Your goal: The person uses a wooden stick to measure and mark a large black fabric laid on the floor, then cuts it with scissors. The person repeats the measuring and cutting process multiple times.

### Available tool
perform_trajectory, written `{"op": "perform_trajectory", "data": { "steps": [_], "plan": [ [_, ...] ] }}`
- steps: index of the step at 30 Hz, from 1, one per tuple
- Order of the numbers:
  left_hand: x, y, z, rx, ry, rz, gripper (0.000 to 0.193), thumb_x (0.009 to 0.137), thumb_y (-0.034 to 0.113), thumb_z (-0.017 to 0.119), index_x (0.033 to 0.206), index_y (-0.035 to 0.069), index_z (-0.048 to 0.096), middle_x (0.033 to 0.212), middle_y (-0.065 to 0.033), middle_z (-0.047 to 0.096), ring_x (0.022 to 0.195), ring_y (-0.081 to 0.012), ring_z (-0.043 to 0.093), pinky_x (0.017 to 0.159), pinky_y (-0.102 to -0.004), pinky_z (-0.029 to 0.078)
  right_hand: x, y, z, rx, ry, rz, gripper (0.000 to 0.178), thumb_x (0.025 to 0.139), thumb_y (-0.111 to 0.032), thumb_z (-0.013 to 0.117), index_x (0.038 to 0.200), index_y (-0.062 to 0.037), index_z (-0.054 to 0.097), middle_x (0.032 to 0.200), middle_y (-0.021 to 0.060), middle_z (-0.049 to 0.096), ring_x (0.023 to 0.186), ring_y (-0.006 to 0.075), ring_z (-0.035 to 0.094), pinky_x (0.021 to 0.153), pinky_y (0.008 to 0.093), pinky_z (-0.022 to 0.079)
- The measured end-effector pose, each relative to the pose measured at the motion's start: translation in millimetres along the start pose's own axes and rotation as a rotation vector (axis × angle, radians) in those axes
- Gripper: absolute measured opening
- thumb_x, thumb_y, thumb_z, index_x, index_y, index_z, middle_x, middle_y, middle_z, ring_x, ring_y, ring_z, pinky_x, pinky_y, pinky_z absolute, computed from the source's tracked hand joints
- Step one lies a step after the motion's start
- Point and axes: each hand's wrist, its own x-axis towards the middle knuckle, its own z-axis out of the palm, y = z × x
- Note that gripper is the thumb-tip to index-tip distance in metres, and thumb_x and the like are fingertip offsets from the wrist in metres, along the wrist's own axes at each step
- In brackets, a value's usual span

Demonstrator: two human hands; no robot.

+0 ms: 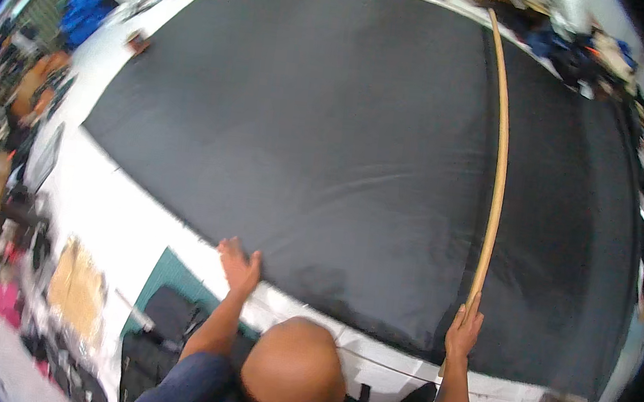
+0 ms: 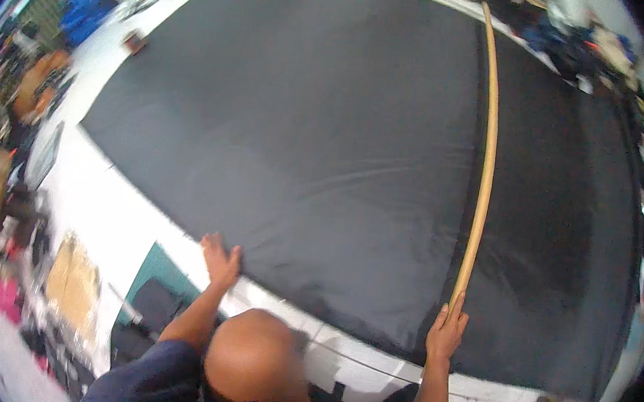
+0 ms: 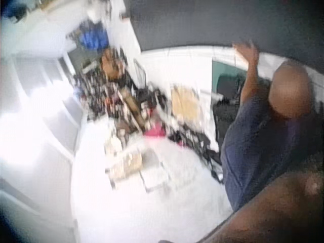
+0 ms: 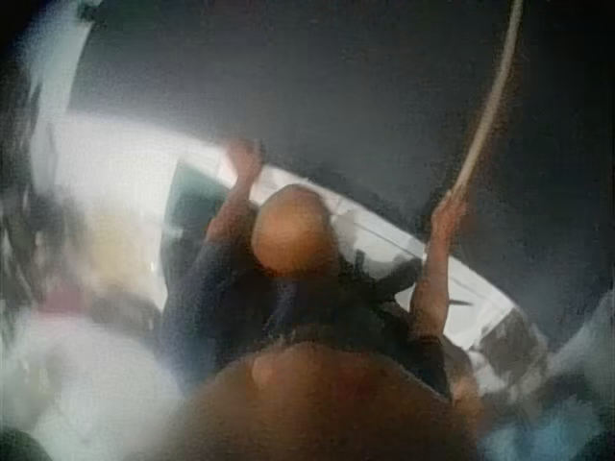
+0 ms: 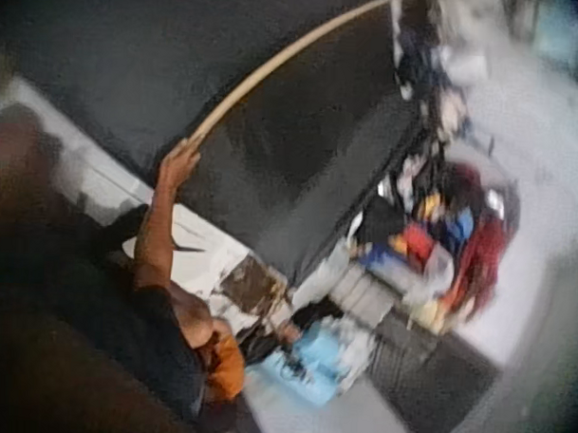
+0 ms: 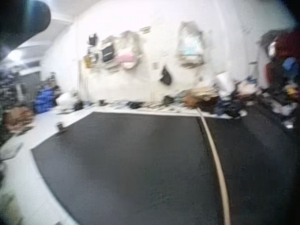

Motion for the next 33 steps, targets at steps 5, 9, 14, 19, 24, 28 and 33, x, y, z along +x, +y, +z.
{"op": "perform_trajectory", "data": {
  "steps": [5, 9, 14, 19, 24, 28, 33],
  "plan": [
    [-30.1, -0.3, -16.0, 0.13, 0.029, -0.064, 0.078, 0.095, 0.043, 0.06, 0.151, -0.004, 0.033, 0.16, -0.0328, 0.02, 0.149, -0.0489, 0.017, 0.122, -0.0538, 0.015, -38.8, -95.8, 43.5, -0.02, -0.202, -0.379, 0.046, 0.098, -0.03, 0.06, 0.142, -0.0226, 0.053, 0.105, 0.0161, 0.056, 0.094, 0.0371, 0.059, 0.083, 0.049, 0.049],
    [-62.6, -0.8, -24.3, -0.024, 0.132, -0.011, 0.071, 0.098, 0.038, 0.06, 0.149, -0.006, 0.037, 0.148, -0.0332, 0.039, 0.135, -0.0453, 0.041, 0.112, -0.0481, 0.034, -63.3, -129.5, 84.6, -0.138, -0.243, -0.844, 0.05, 0.094, -0.029, 0.063, 0.144, -0.0295, 0.052, 0.101, 0.0125, 0.056, 0.091, 0.0314, 0.057, 0.078, 0.0458, 0.044],
    [-93.5, 27.1, -39.1, -0.814, -0.202, -0.512, 0.076, 0.1, 0.04, 0.062, 0.15, -0.008, 0.03, 0.117, -0.0216, 0.056, 0.089, -0.0234, 0.063, 0.083, -0.0362, 0.051, -120.5, -178.1, 110.0, -0.207, -0.475, -1.101, 0.053, 0.096, -0.032, 0.057, 0.148, -0.033, 0.047, 0.101, 0.0102, 0.055, 0.095, 0.0278, 0.055, 0.079, 0.0444, 0.042],
    [-87.4, -10.8, -17.4, -0.638, 0.276, -0.509, 0.082, 0.093, 0.029, 0.071, 0.149, -0.01, 0.027, 0.12, -0.0248, 0.057, 0.106, -0.0308, 0.061, 0.098, -0.0428, 0.048, -136.1, -230.2, 89.0, 0.209, -0.69, -1.07, 0.053, 0.097, -0.036, 0.057, 0.149, -0.0267, 0.047, 0.106, 0.0106, 0.057, 0.098, 0.0282, 0.057, 0.081, 0.0442, 0.042],
    [-21.1, -93.8, -35.6, -0.422, -0.047, -0.525, 0.055, 0.093, 0.029, 0.07, 0.125, -0.01, 0.048, 0.112, -0.0244, 0.059, 0.097, -0.0321, 0.059, 0.087, -0.0434, 0.051, -38.5, -186.5, 22.8, -0.092, -0.842, -1.169, 0.047, 0.099, -0.038, 0.056, 0.141, -0.0154, 0.055, 0.116, 0.0139, 0.062, 0.106, 0.0286, 0.062, 0.091, 0.0454, 0.048],
    [16.2, -167.4, -42.9, -0.037, 0.101, -0.506, 0.063, 0.09, 0.045, 0.072, 0.122, -0.007, 0.059, 0.103, -0.0272, 0.065, 0.091, -0.0358, 0.062, 0.084, -0.0487, 0.051, 60.7, -114.9, -98.6, -0.496, -0.88, -0.786, 0.044, 0.098, -0.038, 0.058, 0.133, -0.0118, 0.059, 0.121, 0.0171, 0.063, 0.115, 0.0325, 0.062, 0.098, 0.0484, 0.05],
    [48.4, -89.3, -51.8, 0.176, 0.163, 0.016, 0.06, 0.092, 0.05, 0.068, 0.135, 0.008, 0.061, 0.124, -0.0175, 0.059, 0.108, -0.0328, 0.058, 0.1, -0.0453, 0.045, 54.8, 54.2, -202.4, -0.48, -0.463, -0.377, 0.032, 0.096, -0.038, 0.06, 0.105, -0.0071, 0.065, 0.104, 0.0178, 0.068, 0.101, 0.0378, 0.067, 0.083, 0.0506, 0.054]
  ]
}}
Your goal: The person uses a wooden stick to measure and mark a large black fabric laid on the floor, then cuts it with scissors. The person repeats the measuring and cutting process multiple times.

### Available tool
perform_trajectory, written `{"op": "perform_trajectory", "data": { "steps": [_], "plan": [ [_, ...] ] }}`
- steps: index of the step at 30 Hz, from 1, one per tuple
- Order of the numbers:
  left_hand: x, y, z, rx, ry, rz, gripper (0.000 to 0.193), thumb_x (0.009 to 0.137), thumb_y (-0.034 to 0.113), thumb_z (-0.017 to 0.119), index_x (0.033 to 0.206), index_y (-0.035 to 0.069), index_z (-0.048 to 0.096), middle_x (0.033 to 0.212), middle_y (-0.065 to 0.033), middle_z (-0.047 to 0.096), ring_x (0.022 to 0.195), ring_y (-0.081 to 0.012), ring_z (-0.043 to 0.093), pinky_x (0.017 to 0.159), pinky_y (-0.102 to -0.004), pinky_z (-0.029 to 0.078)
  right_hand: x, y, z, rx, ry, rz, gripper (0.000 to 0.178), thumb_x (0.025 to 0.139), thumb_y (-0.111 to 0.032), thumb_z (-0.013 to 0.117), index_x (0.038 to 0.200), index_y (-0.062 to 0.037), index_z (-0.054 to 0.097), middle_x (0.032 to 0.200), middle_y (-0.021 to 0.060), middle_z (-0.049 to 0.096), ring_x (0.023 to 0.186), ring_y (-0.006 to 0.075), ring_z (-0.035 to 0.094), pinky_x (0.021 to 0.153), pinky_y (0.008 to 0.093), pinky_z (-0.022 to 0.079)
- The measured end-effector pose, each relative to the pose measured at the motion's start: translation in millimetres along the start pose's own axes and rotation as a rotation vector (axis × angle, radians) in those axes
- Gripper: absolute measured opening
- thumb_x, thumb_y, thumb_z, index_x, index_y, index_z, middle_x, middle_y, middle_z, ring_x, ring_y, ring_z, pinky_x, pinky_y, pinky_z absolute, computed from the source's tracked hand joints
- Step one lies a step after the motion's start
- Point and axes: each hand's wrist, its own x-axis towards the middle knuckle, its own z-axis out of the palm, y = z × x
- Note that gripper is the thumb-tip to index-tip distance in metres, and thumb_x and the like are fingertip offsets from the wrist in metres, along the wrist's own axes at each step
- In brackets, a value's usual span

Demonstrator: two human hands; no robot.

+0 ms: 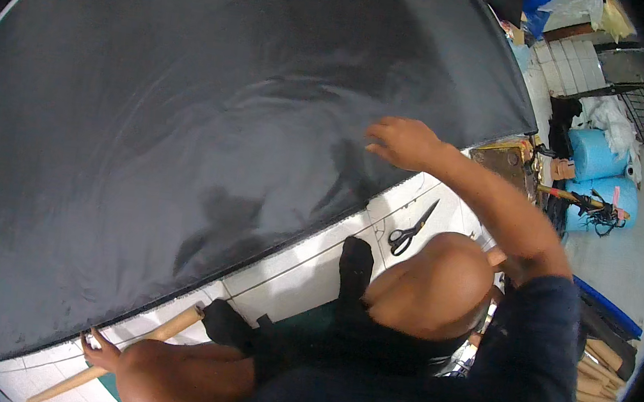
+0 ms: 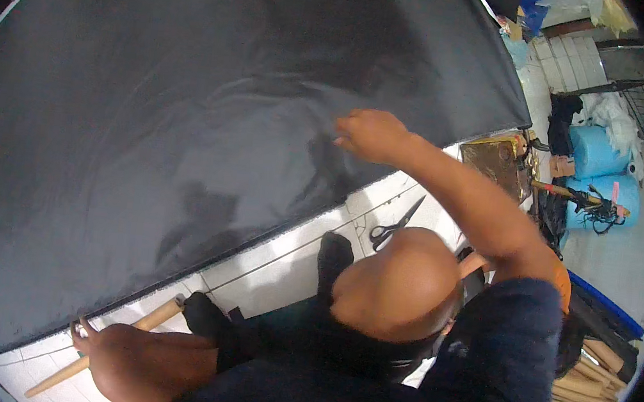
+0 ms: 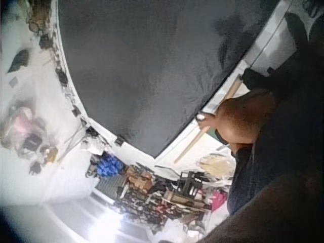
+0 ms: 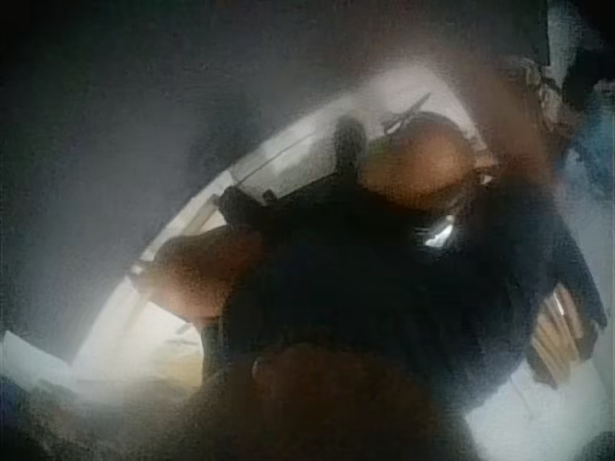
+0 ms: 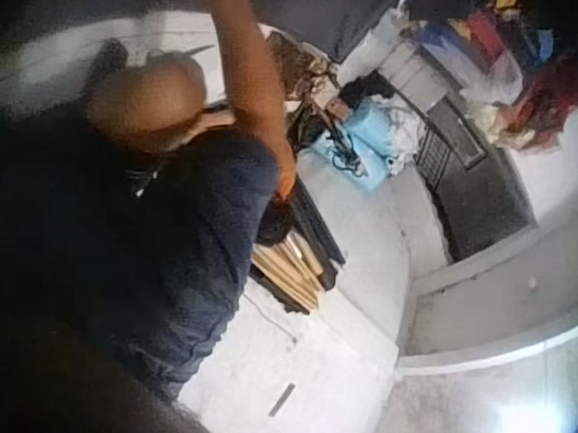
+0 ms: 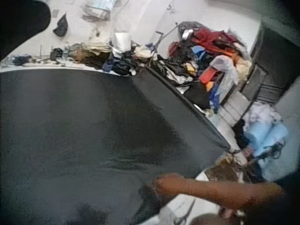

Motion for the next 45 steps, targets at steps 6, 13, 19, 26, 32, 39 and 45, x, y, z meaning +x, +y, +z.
{"op": "perform_trajectory", "data": {
  "steps": [6, 13, 19, 26, 32, 39, 45],
  "plan": [
    [-9.9, 271.1, -63.9, -0.375, -0.769, 0.853, 0.048, 0.089, 0.018, 0.07, 0.134, 0.004, 0.057, 0.128, -0.0183, 0.061, 0.118, -0.0348, 0.057, 0.101, -0.0436, 0.045, -70.5, 12.5, 144.0, 0.427, 0.227, 0.822, 0.044, 0.095, -0.047, 0.063, 0.087, -0.0043, 0.06, 0.083, 0.0202, 0.068, 0.082, 0.0412, 0.067, 0.071, 0.0493, 0.051],
    [-146.0, 477.6, -49.6, 0.15, -1.163, 1.623, 0.061, 0.087, 0.045, 0.067, 0.133, 0.006, 0.057, 0.128, -0.0213, 0.061, 0.12, -0.0395, 0.058, 0.103, -0.049, 0.047, -173.2, -26.9, 327.9, 0.912, 0.276, 1.214, 0.044, 0.087, -0.039, 0.073, 0.1, 0.0006, 0.058, 0.092, 0.0194, 0.069, 0.085, 0.0329, 0.068, 0.077, 0.0431, 0.053],
    [-323.5, 517.2, 3.4, 0.131, -1.127, 1.694, 0.071, 0.089, 0.043, 0.067, 0.146, 0.004, 0.047, 0.147, -0.0217, 0.043, 0.139, -0.0406, 0.04, 0.116, -0.0524, 0.033, -190.2, -40.1, 274.0, 1.002, 0.424, 1.441, 0.051, 0.071, -0.024, 0.089, 0.098, 0.0032, 0.055, 0.083, 0.015, 0.067, 0.075, 0.0262, 0.065, 0.073, 0.0384, 0.054],
    [-404.9, 487.4, 24.8, -0.18, -0.738, 1.462, 0.051, 0.09, 0.022, 0.059, 0.137, 0.003, 0.056, 0.14, -0.0176, 0.053, 0.136, -0.0374, 0.045, 0.116, -0.0563, 0.031, -259.3, -29.8, 375.4, 1.145, -0.044, 1.311, 0.046, 0.078, -0.029, 0.084, 0.105, 0.0003, 0.06, 0.082, 0.0139, 0.068, 0.078, 0.027, 0.067, 0.074, 0.0395, 0.053],
    [-416.7, 497.0, 28.3, -0.299, -0.71, 1.415, 0.04, 0.088, 0.015, 0.059, 0.126, 0.004, 0.063, 0.117, -0.012, 0.06, 0.115, -0.0308, 0.056, 0.115, -0.0547, 0.035, -287.9, -71.9, 320.2, 1.36, -0.232, 1.002, 0.044, 0.081, -0.031, 0.082, 0.103, -0.0005, 0.059, 0.081, 0.0132, 0.067, 0.075, 0.026, 0.065, 0.071, 0.0396, 0.052],
    [-416.4, 501.6, 24.7, -0.345, -0.782, 1.363, 0.046, 0.083, 0.009, 0.066, 0.129, 0.005, 0.06, 0.118, -0.0129, 0.059, 0.115, -0.034, 0.056, 0.115, -0.0581, 0.034, -298.4, -76.2, 291.9, 1.418, -0.315, 0.933, 0.041, 0.084, -0.033, 0.079, 0.101, -0.0016, 0.058, 0.079, 0.0124, 0.066, 0.073, 0.0247, 0.062, 0.069, 0.0398, 0.05],
    [-417.1, 499.4, 22.8, -0.417, -0.761, 1.362, 0.045, 0.083, 0.006, 0.065, 0.128, 0.003, 0.059, 0.117, -0.0139, 0.058, 0.114, -0.035, 0.056, 0.112, -0.0599, 0.037, -298.2, -72.0, 285.0, 1.421, -0.329, 0.898, 0.039, 0.087, -0.034, 0.077, 0.099, -0.0025, 0.057, 0.078, 0.0117, 0.065, 0.071, 0.0237, 0.06, 0.067, 0.0399, 0.049]
  ]
}}
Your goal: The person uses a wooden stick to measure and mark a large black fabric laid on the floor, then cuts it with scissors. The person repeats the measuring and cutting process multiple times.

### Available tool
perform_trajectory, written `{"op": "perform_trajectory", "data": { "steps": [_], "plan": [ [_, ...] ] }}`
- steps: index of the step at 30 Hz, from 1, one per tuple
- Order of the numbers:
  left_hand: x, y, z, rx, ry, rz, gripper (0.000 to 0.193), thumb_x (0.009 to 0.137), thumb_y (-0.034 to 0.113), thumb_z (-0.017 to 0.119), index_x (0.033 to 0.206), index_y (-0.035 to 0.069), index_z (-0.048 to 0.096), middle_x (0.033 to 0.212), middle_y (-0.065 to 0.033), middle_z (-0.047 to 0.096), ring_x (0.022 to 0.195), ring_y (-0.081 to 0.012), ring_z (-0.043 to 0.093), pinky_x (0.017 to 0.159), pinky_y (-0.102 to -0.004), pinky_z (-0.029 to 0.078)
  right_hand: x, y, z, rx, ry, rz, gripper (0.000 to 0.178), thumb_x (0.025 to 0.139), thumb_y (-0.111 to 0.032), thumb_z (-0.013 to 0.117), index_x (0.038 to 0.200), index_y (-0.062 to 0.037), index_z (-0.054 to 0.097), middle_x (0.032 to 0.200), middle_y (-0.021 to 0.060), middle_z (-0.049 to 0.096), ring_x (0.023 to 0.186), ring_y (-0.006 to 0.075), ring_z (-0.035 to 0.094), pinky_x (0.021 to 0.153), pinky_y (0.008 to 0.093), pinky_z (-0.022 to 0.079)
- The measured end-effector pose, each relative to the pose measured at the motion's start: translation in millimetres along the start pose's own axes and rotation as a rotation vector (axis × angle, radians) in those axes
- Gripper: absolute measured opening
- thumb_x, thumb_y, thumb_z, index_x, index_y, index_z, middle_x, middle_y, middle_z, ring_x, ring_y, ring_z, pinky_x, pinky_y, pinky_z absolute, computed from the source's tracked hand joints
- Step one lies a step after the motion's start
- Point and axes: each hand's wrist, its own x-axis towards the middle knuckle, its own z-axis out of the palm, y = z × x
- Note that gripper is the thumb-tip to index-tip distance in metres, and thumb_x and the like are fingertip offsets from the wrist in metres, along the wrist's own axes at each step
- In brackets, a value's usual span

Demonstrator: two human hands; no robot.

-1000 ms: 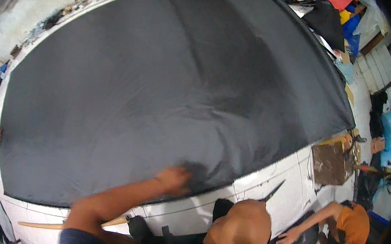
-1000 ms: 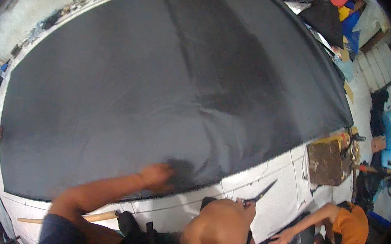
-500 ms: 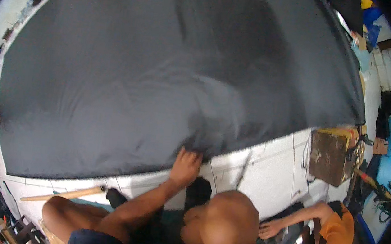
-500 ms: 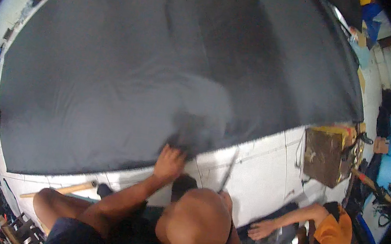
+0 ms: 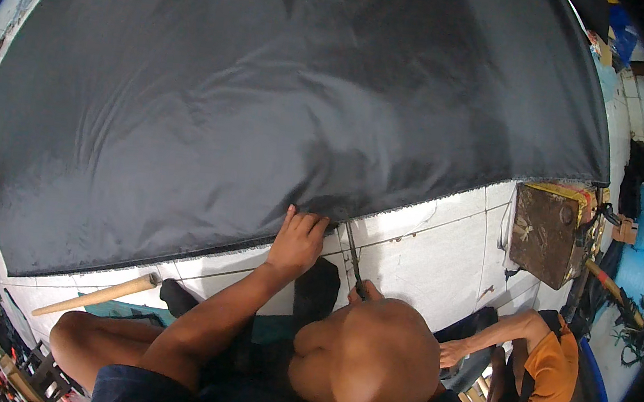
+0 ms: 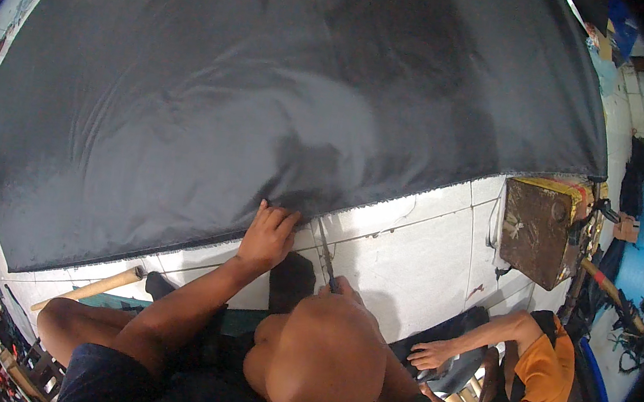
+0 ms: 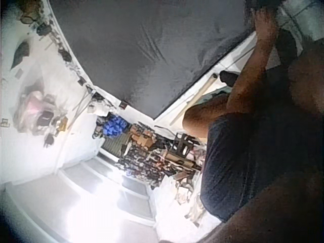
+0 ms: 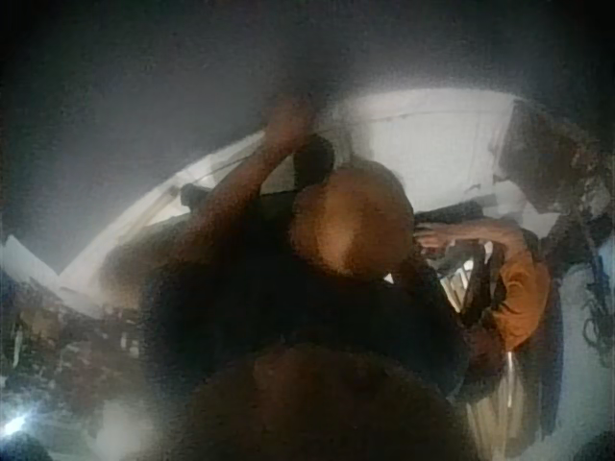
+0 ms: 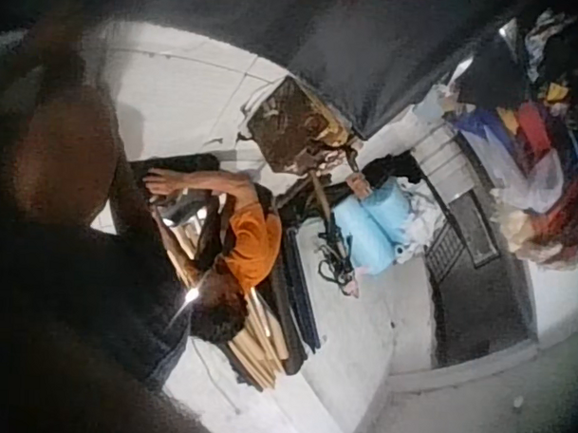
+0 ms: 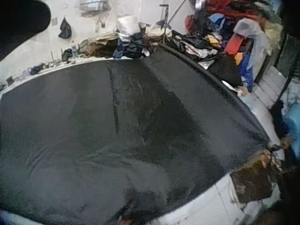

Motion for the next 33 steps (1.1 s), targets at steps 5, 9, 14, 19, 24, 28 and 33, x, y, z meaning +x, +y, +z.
{"op": "perform_trajectory", "data": {
  "steps": [5, 9, 14, 19, 24, 28, 33],
  "plan": [
    [-4.1, 1.7, 0.4, -0.053, 0.029, 0.017, 0.049, 0.082, 0.004, 0.066, 0.13, 0.002, 0.057, 0.12, -0.015, 0.056, 0.115, -0.0355, 0.055, 0.112, -0.0598, 0.037, -1.2, -9.3, 0.2, -0.011, -0.019, -0.042, 0.039, 0.089, -0.036, 0.075, 0.097, -0.0032, 0.057, 0.076, 0.0111, 0.064, 0.069, 0.0228, 0.058, 0.065, 0.04, 0.048],
    [-7.0, 4.7, -2.5, -0.072, 0.017, 0.03, 0.052, 0.081, 0.003, 0.066, 0.132, 0.001, 0.055, 0.125, -0.0158, 0.054, 0.118, -0.0363, 0.054, 0.112, -0.0599, 0.037, 41.6, -50.4, 3.7, -0.023, -0.003, -0.198, 0.038, 0.091, -0.037, 0.074, 0.096, -0.0038, 0.056, 0.075, 0.0106, 0.063, 0.067, 0.0221, 0.057, 0.064, 0.0401, 0.047],
    [-6.5, 5.5, 0.4, -0.045, -0.006, 0.042, 0.053, 0.081, 0.004, 0.066, 0.132, 0.001, 0.055, 0.126, -0.0153, 0.055, 0.121, -0.0358, 0.053, 0.112, -0.0599, 0.036, 75.6, -99.8, -5.2, -0.083, -0.037, -0.263, 0.038, 0.091, -0.038, 0.074, 0.095, -0.0044, 0.056, 0.072, 0.0097, 0.062, 0.064, 0.0202, 0.055, 0.061, 0.0393, 0.046],
    [-9.1, 4.2, 1.8, -0.031, -0.037, 0.022, 0.053, 0.082, 0.005, 0.065, 0.133, 0.001, 0.054, 0.127, -0.0152, 0.054, 0.124, -0.0352, 0.051, 0.114, -0.06, 0.034, 72.4, -99.6, -3.0, -0.006, -0.023, -0.277, 0.039, 0.09, -0.04, 0.075, 0.093, -0.0045, 0.059, 0.067, 0.0081, 0.061, 0.062, 0.0174, 0.055, 0.058, 0.0373, 0.045],
    [-8.7, 5.7, 9.0, 0.003, -0.073, 0.004, 0.054, 0.084, 0.011, 0.064, 0.136, 0.001, 0.052, 0.129, -0.0163, 0.053, 0.127, -0.0351, 0.049, 0.116, -0.0599, 0.03, 80.1, -91.7, -0.8, -0.073, 0.049, -0.335, 0.039, 0.089, -0.04, 0.077, 0.089, -0.0042, 0.062, 0.067, 0.0065, 0.06, 0.061, 0.0155, 0.052, 0.057, 0.0367, 0.043],
    [-9.3, 8.8, 8.5, 0.069, -0.12, -0.02, 0.057, 0.085, 0.015, 0.063, 0.139, 0.0, 0.05, 0.134, -0.0173, 0.052, 0.131, -0.0356, 0.047, 0.117, -0.0589, 0.029, 84.0, -95.1, -6.1, -0.033, -0.007, -0.224, 0.038, 0.088, -0.038, 0.078, 0.089, -0.004, 0.062, 0.068, 0.0065, 0.061, 0.061, 0.0152, 0.053, 0.058, 0.0363, 0.043],
    [-10.2, 18.8, 3.8, 0.137, -0.186, -0.032, 0.062, 0.085, 0.018, 0.062, 0.142, 0.0, 0.047, 0.141, -0.0181, 0.05, 0.136, -0.0362, 0.044, 0.117, -0.0574, 0.028, 84.3, -109.7, -11.9, -0.067, -0.032, -0.249, 0.04, 0.088, -0.04, 0.077, 0.091, -0.0037, 0.062, 0.072, 0.0097, 0.065, 0.066, 0.0203, 0.059, 0.062, 0.0383, 0.046]
  ]
}}
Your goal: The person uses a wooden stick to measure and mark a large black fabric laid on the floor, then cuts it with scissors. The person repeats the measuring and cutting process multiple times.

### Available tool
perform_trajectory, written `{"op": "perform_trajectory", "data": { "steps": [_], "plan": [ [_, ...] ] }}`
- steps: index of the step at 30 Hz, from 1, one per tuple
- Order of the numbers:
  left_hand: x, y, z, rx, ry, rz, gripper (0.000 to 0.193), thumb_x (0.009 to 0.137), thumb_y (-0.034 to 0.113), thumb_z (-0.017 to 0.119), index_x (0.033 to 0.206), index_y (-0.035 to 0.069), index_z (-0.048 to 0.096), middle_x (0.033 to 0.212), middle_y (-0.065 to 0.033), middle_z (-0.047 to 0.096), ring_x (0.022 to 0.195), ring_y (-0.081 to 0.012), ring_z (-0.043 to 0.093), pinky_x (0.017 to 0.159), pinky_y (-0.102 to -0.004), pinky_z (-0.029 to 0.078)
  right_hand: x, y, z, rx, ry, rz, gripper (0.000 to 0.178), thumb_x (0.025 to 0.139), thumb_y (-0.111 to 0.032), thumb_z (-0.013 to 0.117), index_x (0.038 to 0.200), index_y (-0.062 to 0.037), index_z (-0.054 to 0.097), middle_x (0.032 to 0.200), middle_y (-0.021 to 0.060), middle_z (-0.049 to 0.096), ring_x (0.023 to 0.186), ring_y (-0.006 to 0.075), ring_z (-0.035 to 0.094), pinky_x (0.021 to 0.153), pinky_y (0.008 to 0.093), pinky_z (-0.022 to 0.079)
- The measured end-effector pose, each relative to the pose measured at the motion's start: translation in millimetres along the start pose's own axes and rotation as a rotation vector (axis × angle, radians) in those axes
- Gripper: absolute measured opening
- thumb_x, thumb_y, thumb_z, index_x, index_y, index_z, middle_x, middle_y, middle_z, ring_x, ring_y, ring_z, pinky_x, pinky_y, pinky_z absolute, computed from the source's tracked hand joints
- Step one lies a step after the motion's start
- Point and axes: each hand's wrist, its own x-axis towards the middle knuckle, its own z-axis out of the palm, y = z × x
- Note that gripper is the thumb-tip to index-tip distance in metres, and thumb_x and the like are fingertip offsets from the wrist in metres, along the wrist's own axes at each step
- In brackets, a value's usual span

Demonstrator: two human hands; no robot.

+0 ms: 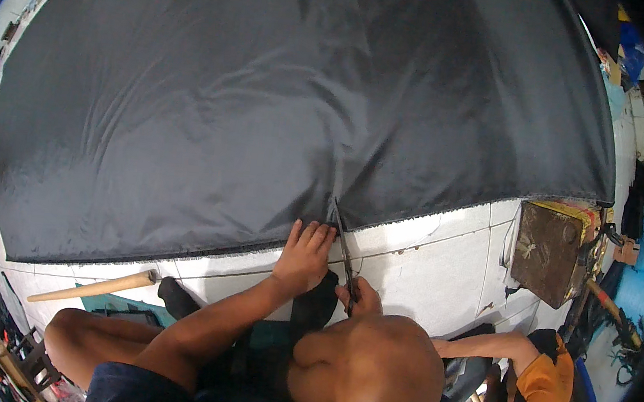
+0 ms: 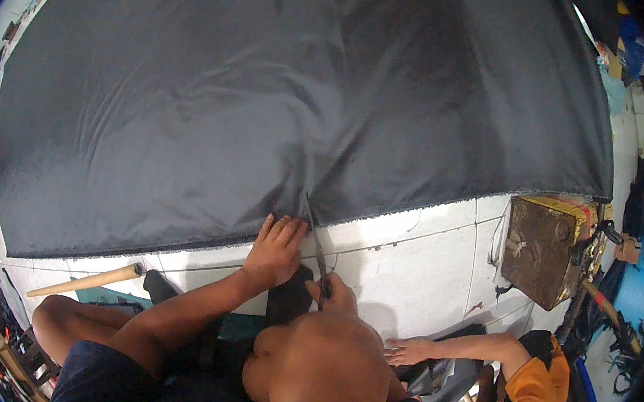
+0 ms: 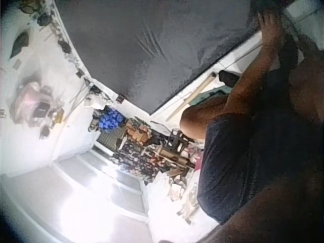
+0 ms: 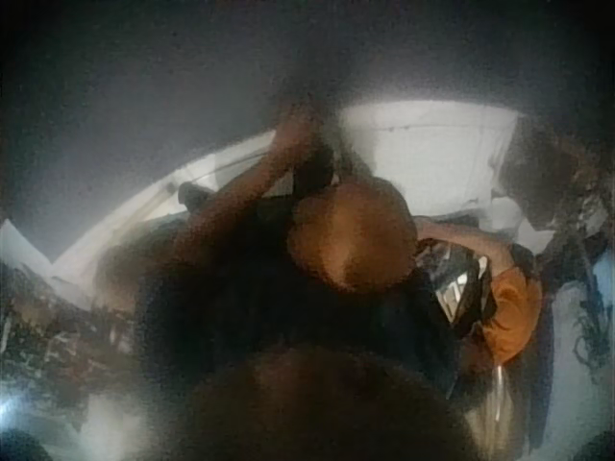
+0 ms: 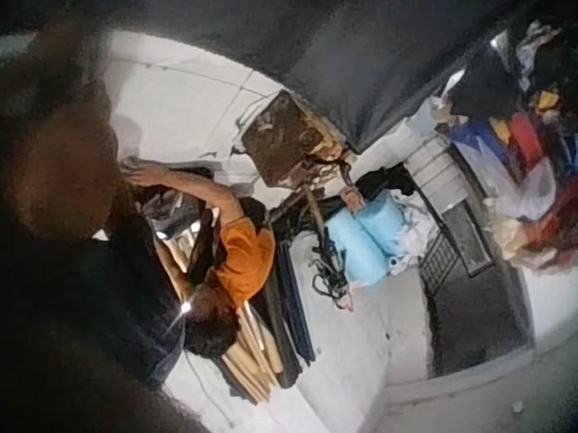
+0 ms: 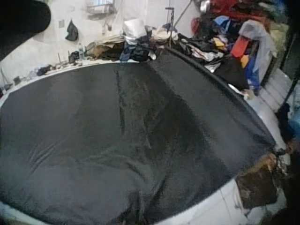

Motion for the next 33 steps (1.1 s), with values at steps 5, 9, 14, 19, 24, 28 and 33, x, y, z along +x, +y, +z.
{"op": "perform_trajectory", "data": {
  "steps": [5, 9, 14, 19, 24, 28, 33],
  "plan": [
    [-0.8, 0.7, -1.4, 0.057, -0.057, 0.003, 0.068, 0.086, 0.024, 0.063, 0.146, -0.001, 0.044, 0.143, -0.017, 0.049, 0.138, -0.0346, 0.042, 0.119, -0.0558, 0.025, 18.3, -7.9, 10.7, 0.042, 0.092, -0.156, 0.036, 0.092, -0.037, 0.075, 0.091, -0.0039, 0.06, 0.063, 0.0009, 0.054, 0.059, 0.0112, 0.049, 0.055, 0.0309, 0.04],
    [-1.6, -0.2, -3.9, 0.059, -0.096, 0.009, 0.069, 0.085, 0.025, 0.064, 0.146, -0.001, 0.044, 0.144, -0.0174, 0.048, 0.139, -0.0352, 0.041, 0.119, -0.0563, 0.025, 24.8, -2.4, 14.1, -0.001, 0.115, -0.192, 0.037, 0.092, -0.036, 0.076, 0.089, -0.0032, 0.06, 0.063, 0.0017, 0.054, 0.059, 0.0118, 0.049, 0.055, 0.0313, 0.041],
    [-1.8, -1.6, 1.0, 0.082, -0.104, 0.012, 0.07, 0.085, 0.025, 0.064, 0.147, 0.0, 0.043, 0.147, -0.0169, 0.046, 0.14, -0.0355, 0.04, 0.119, -0.0568, 0.025, 25.2, -3.7, 13.1, 0.008, 0.128, -0.215, 0.037, 0.092, -0.036, 0.075, 0.087, -0.0027, 0.06, 0.063, 0.0016, 0.054, 0.059, 0.0113, 0.048, 0.055, 0.0315, 0.04],
    [-3.4, -4.5, 3.1, 0.096, -0.117, 0.013, 0.072, 0.086, 0.027, 0.063, 0.15, 0.002, 0.04, 0.148, -0.016, 0.044, 0.141, -0.0351, 0.038, 0.119, -0.0565, 0.025, 36.3, -13.1, 12.1, 0.017, 0.105, -0.201, 0.04, 0.092, -0.039, 0.074, 0.087, -0.0021, 0.06, 0.067, 0.0057, 0.058, 0.062, 0.0165, 0.052, 0.059, 0.0347, 0.043],
    [-3.9, -5.4, 2.5, 0.068, -0.119, 0.014, 0.066, 0.089, 0.026, 0.061, 0.148, 0.002, 0.042, 0.147, -0.0183, 0.043, 0.141, -0.0375, 0.037, 0.12, -0.056, 0.024, 54.0, -50.1, 10.7, 0.066, 0.112, -0.272, 0.038, 0.094, -0.037, 0.073, 0.084, -0.0037, 0.059, 0.066, 0.0002, 0.054, 0.062, 0.0102, 0.048, 0.057, 0.0296, 0.041],
    [-5.1, -7.1, 2.6, 0.109, -0.149, 0.039, 0.066, 0.089, 0.026, 0.061, 0.148, 0.003, 0.042, 0.148, -0.0183, 0.043, 0.14, -0.0378, 0.038, 0.119, -0.0566, 0.025, 54.5, -60.6, 11.3, 0.001, 0.122, -0.253, 0.04, 0.094, -0.041, 0.071, 0.085, -0.0034, 0.059, 0.072, 0.006, 0.059, 0.068, 0.0178, 0.054, 0.063, 0.0342, 0.044],
    [-4.3, -6.2, 4.4, 0.125, -0.136, 0.049, 0.064, 0.089, 0.025, 0.061, 0.146, 0.002, 0.043, 0.148, -0.0183, 0.042, 0.141, -0.0377, 0.037, 0.118, -0.0579, 0.025, 55.2, -74.9, 6.8, 0.043, 0.169, -0.308, 0.05, 0.09, -0.051, 0.071, 0.089, -0.0013, 0.062, 0.085, 0.0176, 0.069, 0.079, 0.0338, 0.067, 0.072, 0.0433, 0.05]
  ]
}}
